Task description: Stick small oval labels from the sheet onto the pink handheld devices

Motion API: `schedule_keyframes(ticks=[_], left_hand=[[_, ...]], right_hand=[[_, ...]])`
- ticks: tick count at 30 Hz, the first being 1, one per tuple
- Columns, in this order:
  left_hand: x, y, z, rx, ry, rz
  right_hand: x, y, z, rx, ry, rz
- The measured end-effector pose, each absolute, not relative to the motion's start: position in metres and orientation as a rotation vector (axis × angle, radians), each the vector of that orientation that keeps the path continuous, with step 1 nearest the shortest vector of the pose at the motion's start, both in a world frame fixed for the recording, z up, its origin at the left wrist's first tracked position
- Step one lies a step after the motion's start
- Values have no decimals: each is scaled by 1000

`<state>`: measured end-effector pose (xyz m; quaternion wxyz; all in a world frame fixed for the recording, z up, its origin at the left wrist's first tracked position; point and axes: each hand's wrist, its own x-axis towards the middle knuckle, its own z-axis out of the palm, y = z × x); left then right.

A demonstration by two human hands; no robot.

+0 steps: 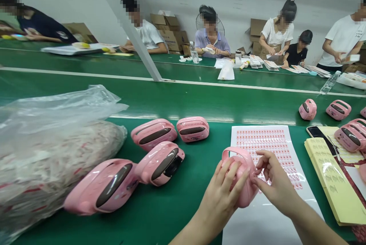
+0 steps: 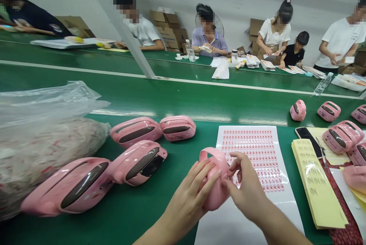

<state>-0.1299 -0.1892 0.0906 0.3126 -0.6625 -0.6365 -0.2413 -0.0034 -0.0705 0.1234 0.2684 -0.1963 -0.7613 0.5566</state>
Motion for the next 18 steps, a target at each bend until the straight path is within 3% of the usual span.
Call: schedule_keyframes(ticks=[5, 18], left_hand=[[-129, -192, 91, -1828, -1734, -715], [-126, -194, 88, -1935, -1884, -963]], right_hand=[[-2, -62, 132, -494, -2013, 1791], [0, -54, 141, -436, -2136, 1899]])
